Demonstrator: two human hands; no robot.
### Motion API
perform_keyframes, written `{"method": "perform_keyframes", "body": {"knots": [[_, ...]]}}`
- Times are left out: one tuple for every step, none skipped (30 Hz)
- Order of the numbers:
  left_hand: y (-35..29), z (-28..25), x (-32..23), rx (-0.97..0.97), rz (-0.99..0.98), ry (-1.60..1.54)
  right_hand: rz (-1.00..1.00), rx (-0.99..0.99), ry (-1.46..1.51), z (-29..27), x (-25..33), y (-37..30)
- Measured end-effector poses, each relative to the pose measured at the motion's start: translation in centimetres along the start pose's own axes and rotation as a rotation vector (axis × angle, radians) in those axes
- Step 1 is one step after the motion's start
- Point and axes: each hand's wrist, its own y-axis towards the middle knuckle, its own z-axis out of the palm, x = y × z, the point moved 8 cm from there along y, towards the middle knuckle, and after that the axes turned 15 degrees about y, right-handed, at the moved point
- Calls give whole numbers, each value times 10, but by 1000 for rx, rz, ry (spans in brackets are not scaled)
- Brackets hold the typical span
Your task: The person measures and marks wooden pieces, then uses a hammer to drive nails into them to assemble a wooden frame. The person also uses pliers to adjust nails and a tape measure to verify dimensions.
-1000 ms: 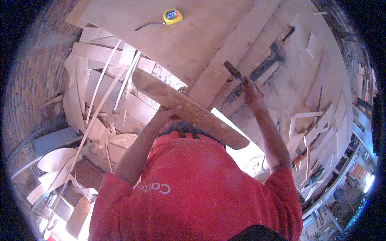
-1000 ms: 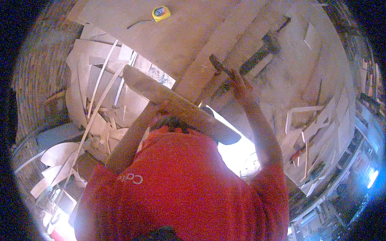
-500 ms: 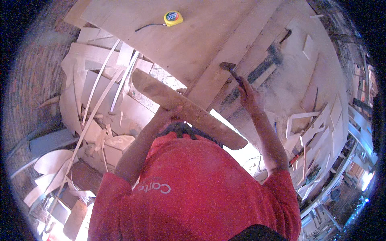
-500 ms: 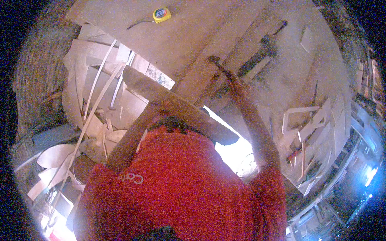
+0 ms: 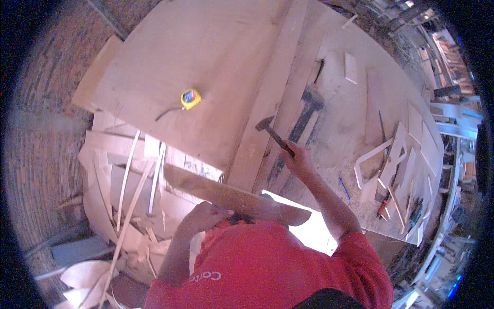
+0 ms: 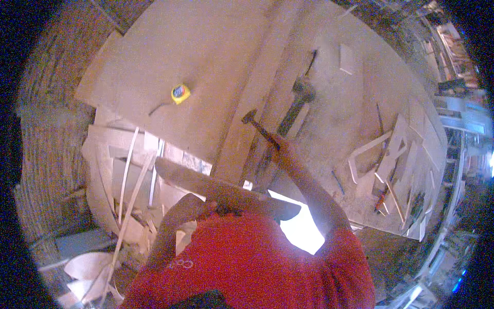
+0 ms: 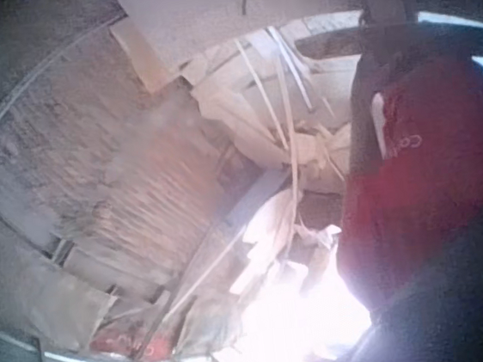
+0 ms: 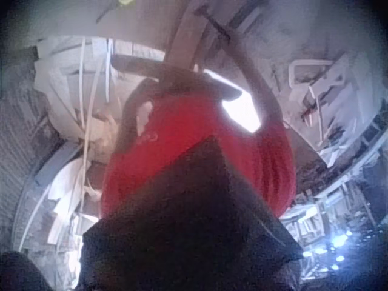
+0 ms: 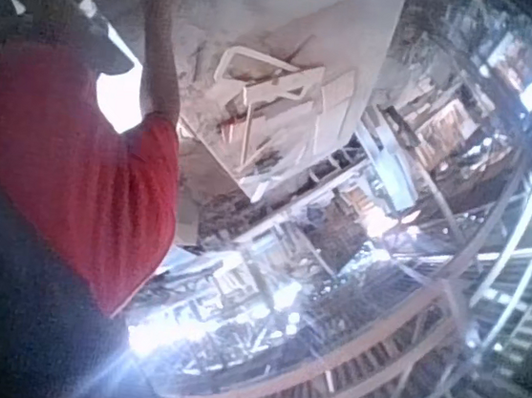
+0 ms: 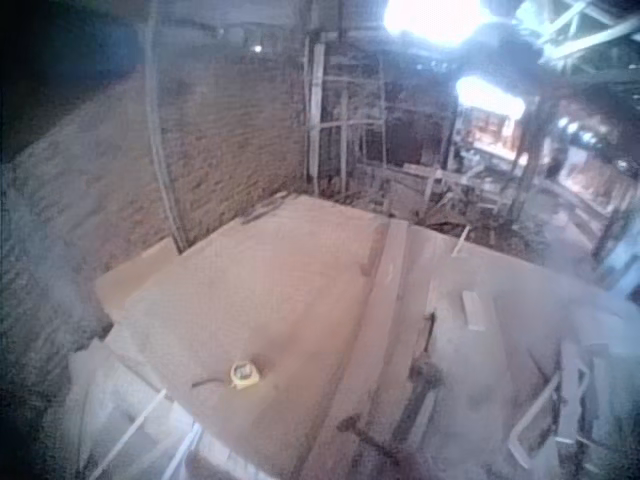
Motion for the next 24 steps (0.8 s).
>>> {"method": "perform_keyframes", "body": {"knots": [[3,-20,-25,-160,162,-3,-16,-60,50,-10,6,9],[0,-36,-47,-316,312,-14,-31,-106,106,-17,13,19],[12,-52,-61,-440,226,117,2,-128,218,-26,18,27],[25,-70,-80,-563,140,244,34,-154,326,-35,25,34],[39,-80,-94,-716,209,242,103,-139,494,-45,42,41],[59,-84,-103,-869,282,237,173,-122,658,-49,50,48],[82,-81,-114,-960,353,197,-4,-213,528,-61,41,58],[100,-78,-128,-1039,433,154,-170,-312,388,-69,13,67],[112,-77,-144,-1051,463,279,-241,-369,306,-76,-4,75],[123,-75,-159,-1062,491,401,-309,-435,216,-85,-20,81],[132,-70,-168,-1067,507,522,-279,-461,187,-92,-35,88],[142,-66,-166,-1068,477,558,-243,-487,138,-95,-38,97],[150,-60,-164,-1067,444,596,-207,-512,90,-100,-32,105],[157,-55,-160,-1067,410,633,-166,-536,19,-104,-24,121],[158,-52,-159,-1040,416,615,-120,-562,-53,-109,-10,135],[155,-52,-159,-1016,424,599,-33,-534,-52,-113,1,150],[154,-53,-158,-994,428,583,50,-502,-49,-116,13,166],[155,-53,-158,-987,430,571,135,-475,-51,-120,15,182],[157,-54,-159,-982,433,560,119,-494,-54,-128,10,201],[159,-54,-160,-977,436,549,103,-512,-58,-133,4,222],[157,-55,-160,-982,430,548,85,-520,-60,-134,10,235],[155,-55,-160,-985,425,547,42,-534,-81,-136,16,244],[153,-57,-160,-989,420,546,0,-549,-102,-139,22,252],[152,-56,-161,-1000,423,558,-40,-562,-125,-141,29,257]]}}
